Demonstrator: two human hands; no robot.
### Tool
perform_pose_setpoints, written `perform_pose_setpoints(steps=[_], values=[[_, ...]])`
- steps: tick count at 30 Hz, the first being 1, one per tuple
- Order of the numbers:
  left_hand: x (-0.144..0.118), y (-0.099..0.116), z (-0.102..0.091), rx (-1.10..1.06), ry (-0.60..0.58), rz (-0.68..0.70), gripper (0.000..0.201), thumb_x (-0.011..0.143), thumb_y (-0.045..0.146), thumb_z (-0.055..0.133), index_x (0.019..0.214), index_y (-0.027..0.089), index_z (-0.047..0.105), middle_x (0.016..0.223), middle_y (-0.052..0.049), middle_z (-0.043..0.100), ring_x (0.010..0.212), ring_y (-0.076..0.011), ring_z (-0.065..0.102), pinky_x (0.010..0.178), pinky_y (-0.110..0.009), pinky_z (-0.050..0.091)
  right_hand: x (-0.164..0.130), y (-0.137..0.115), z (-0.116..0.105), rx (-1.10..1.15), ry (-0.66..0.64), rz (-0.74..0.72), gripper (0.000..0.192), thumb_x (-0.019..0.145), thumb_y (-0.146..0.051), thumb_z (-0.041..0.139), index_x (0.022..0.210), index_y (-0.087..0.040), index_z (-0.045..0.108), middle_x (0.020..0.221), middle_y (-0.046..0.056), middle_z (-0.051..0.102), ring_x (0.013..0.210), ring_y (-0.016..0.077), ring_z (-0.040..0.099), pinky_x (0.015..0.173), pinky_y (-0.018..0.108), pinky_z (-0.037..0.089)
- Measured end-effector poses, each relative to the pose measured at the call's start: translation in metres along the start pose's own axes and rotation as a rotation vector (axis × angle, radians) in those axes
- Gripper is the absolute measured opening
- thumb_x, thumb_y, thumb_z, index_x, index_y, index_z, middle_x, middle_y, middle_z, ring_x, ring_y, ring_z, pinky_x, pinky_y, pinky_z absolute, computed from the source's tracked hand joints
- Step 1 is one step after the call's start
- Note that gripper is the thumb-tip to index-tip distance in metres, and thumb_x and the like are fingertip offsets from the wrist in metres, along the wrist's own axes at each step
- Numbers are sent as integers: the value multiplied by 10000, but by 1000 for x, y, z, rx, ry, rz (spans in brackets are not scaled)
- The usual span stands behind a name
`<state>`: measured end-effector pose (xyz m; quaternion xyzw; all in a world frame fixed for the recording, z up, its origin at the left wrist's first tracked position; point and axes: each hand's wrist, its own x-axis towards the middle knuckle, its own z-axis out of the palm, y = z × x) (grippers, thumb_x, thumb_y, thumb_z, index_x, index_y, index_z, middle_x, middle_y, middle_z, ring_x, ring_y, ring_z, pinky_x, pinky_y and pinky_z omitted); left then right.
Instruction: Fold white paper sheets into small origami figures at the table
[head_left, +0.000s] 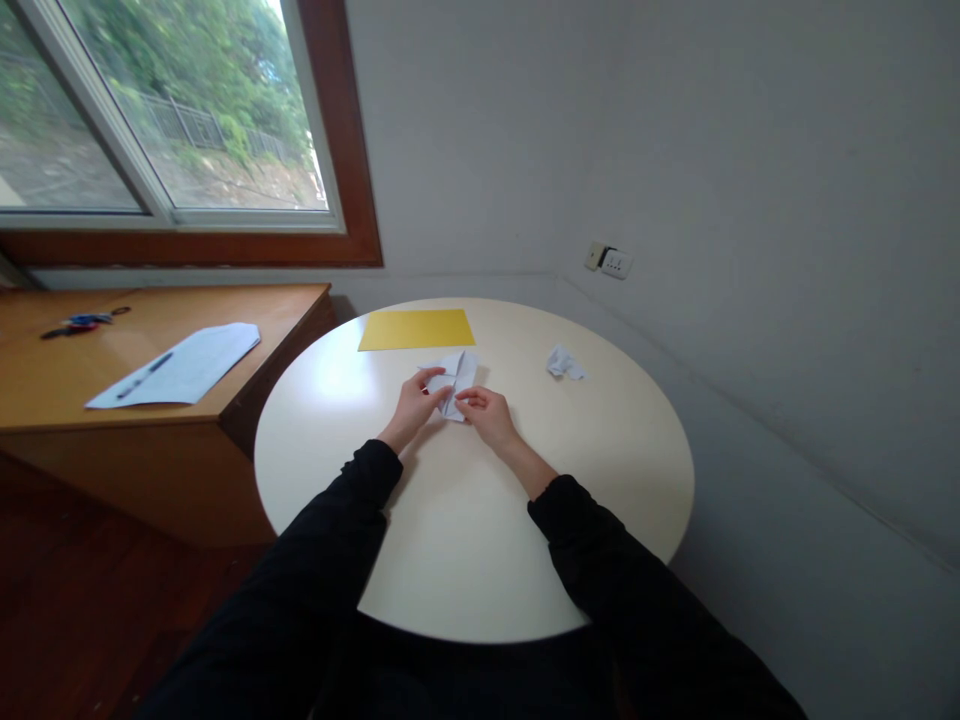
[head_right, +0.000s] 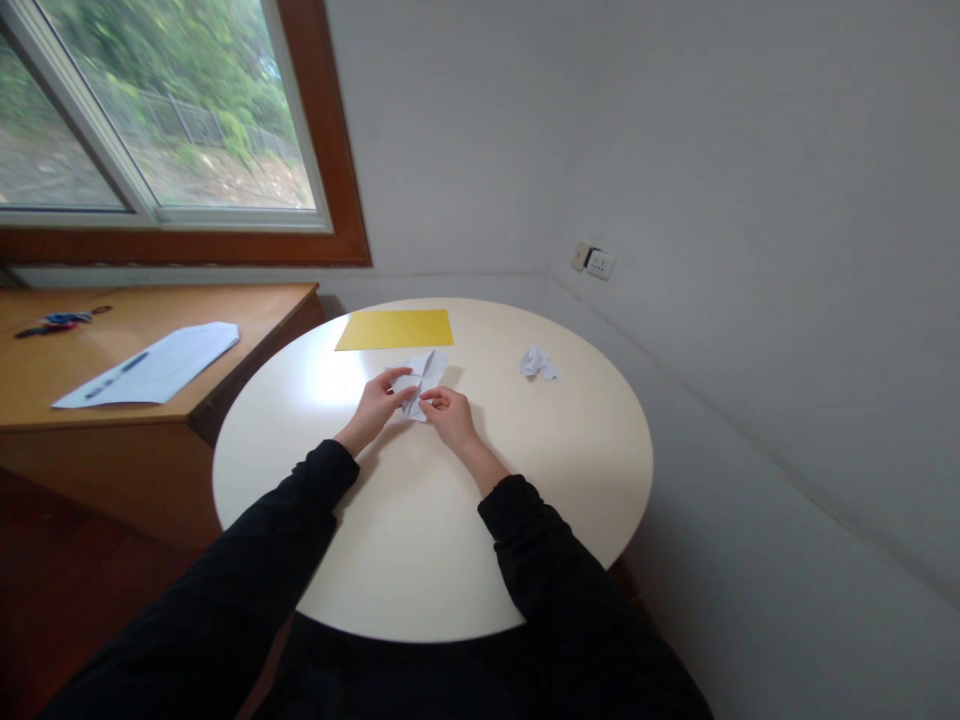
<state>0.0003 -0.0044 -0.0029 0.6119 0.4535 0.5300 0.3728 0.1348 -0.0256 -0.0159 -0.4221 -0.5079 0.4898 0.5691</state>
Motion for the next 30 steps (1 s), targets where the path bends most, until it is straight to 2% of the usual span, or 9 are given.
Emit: perform_pose_setpoints(steps=[3,6,10,16,23,27,30], values=[[-1,2,-1,29,-95,17,531,620,289,674,1112,127,555,1051,-97,583,739,-136,520,653,-268,428,0,0,-1,3,13,-9,214,552,-295,675,697,-167,584,587,-17,599,546,113,557,528,238,433],[0,0,-2,48,-139,19,620,607,284,699,1178,131,510,1105,-112,558,783,-147,520,690,-284,432,1,1,-2,-13,3,-18,242,563,-327,678,713,-170,574,580,-22,587,530,109,543,508,233,424],[1,-3,-3,18,-169,24,661,590,260,719,1199,134,494,1125,-123,540,846,-169,525,729,-302,437,0,0,-3,-21,-8,-19,272,563,-318,675,758,-177,548,549,-45,561,502,98,523,494,227,419],[1,-2,-2,4,-165,8,671,581,243,727,1201,134,494,1067,-117,553,805,-161,525,709,-303,439,-3,-7,-3,-40,18,-40,336,606,-268,623,911,-195,503,465,-105,474,452,88,490,479,223,425],[3,-6,-2,-250,-191,-75,693,579,225,726,1211,122,460,1019,-89,548,816,-144,536,729,-285,456,-5,-14,-4,135,50,14,496,626,-252,592,1084,-223,402,602,-75,588,528,103,570,581,259,480],[2,-4,-3,-291,-211,-106,678,587,218,718,1208,128,461,1033,-90,539,830,-139,536,743,-285,462,-4,-14,-5,181,87,44,505,629,-264,580,1087,-235,370,659,-57,624,540,117,602,598,268,481],[1,-1,-3,-271,-216,-104,668,584,208,716,1201,127,472,1042,-95,537,835,-139,535,733,-273,459,-2,-13,-6,191,136,61,442,630,-274,580,1026,-235,385,653,-49,625,537,129,612,578,265,478]])
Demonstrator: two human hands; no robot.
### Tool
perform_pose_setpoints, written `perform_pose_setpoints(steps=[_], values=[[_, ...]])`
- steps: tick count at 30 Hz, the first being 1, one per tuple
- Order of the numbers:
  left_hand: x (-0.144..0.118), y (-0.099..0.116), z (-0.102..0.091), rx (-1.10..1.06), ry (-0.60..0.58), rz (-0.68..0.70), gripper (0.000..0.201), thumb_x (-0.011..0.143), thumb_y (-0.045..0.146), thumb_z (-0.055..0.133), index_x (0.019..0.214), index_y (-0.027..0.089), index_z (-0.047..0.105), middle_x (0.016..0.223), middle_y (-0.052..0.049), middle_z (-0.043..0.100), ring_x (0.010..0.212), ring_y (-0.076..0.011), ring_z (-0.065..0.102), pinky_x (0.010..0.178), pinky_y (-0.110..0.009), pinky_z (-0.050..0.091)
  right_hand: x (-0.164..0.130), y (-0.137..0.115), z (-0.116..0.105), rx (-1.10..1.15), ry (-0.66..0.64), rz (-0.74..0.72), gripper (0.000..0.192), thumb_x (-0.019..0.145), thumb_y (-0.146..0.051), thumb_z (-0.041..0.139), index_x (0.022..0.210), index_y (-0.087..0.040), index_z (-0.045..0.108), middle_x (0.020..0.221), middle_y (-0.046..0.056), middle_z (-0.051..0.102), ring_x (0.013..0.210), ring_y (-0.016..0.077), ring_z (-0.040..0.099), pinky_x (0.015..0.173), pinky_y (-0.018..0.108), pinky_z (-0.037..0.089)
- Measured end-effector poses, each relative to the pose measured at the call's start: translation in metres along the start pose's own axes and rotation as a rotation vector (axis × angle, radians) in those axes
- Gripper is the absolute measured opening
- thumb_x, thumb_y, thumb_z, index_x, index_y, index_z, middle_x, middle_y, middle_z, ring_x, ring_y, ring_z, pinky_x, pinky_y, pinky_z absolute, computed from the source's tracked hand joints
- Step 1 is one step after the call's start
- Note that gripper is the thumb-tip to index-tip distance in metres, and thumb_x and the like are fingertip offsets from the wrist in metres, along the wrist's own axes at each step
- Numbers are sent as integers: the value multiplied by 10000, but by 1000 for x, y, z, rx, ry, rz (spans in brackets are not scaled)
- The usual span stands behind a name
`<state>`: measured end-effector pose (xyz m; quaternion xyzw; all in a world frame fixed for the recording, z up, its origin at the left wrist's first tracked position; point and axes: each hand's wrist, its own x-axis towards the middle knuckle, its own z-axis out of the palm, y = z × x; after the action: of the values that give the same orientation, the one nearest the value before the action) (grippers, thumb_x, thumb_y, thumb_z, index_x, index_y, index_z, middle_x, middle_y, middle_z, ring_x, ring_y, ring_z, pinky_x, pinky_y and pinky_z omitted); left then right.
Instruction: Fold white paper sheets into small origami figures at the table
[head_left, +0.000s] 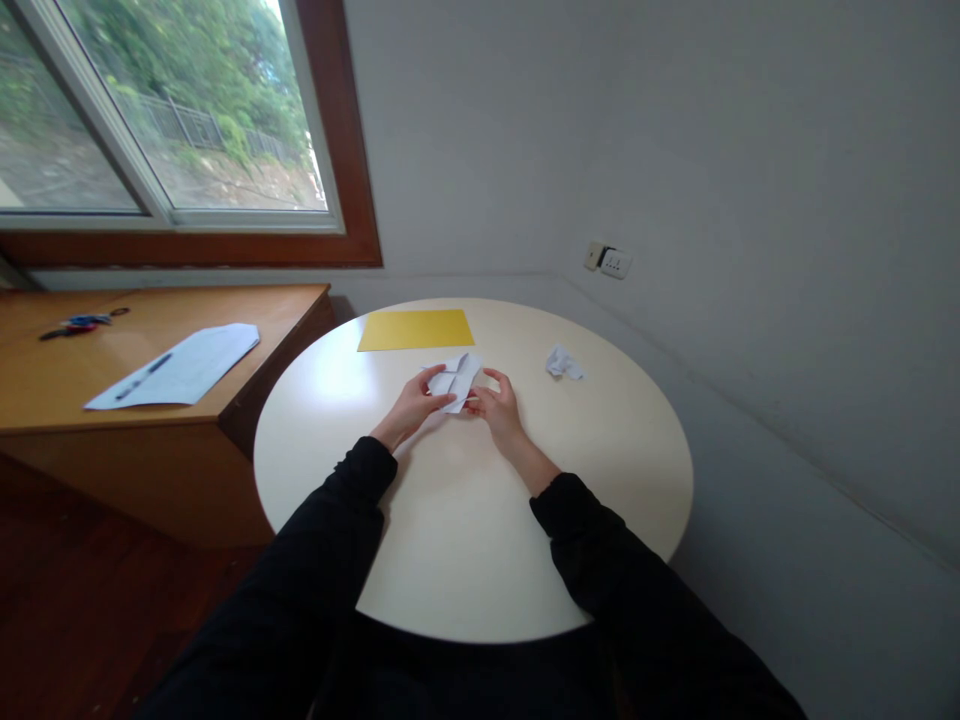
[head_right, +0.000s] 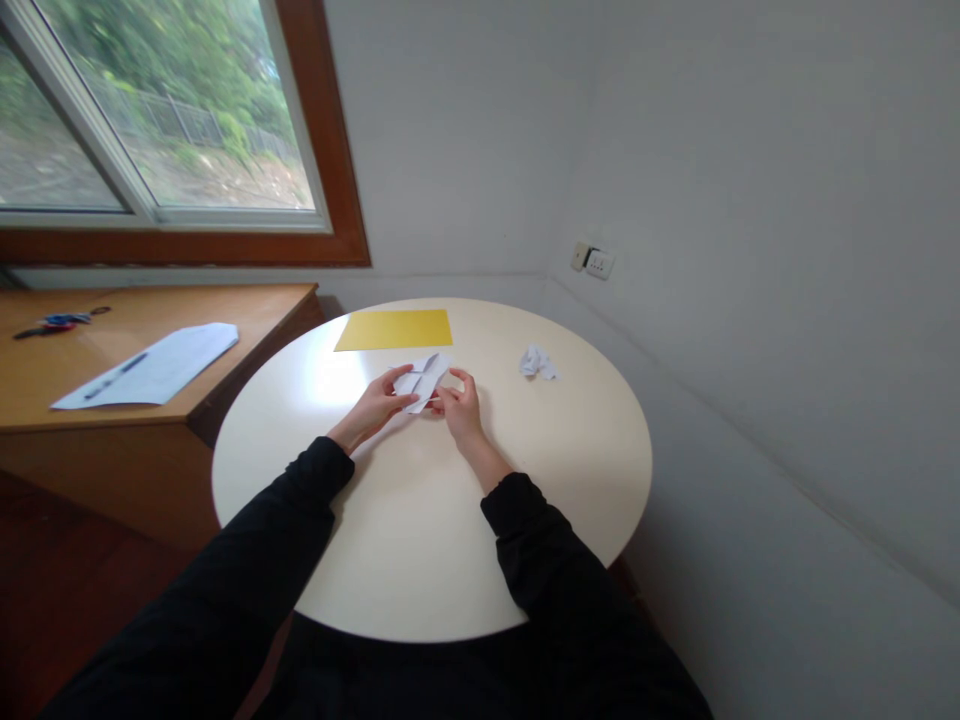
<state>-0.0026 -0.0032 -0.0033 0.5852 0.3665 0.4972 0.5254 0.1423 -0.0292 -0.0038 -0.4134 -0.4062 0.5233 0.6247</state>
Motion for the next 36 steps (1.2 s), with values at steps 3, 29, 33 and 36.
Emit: perform_pose_setpoints(steps=[3,29,33,36], values=[[-1,3,2,32,-1,8,660,575,198,720,1191,126,492,1040,-96,537,816,-133,532,706,-257,454,3,1,-2,9,54,23,318,650,-270,572,924,-222,417,611,-43,616,534,128,610,555,254,473],[-13,14,12,239,-141,1,657,597,252,710,1210,167,492,1117,-101,541,810,-153,530,708,-279,430,16,-1,-18,113,221,-52,188,658,-339,612,710,-161,579,696,39,649,648,147,606,624,282,509],[-15,16,17,350,-139,18,654,608,237,692,1223,162,481,1061,-98,567,761,-151,530,676,-286,437,20,4,-22,83,234,-101,210,612,-344,628,686,-154,580,659,17,629,630,137,586,598,266,496],[-18,18,22,390,-128,17,663,603,199,681,1230,146,471,1031,-100,576,716,-140,525,638,-277,444,23,8,-24,65,242,-134,212,605,-321,615,725,-146,601,681,15,639,632,136,580,591,261,489]])
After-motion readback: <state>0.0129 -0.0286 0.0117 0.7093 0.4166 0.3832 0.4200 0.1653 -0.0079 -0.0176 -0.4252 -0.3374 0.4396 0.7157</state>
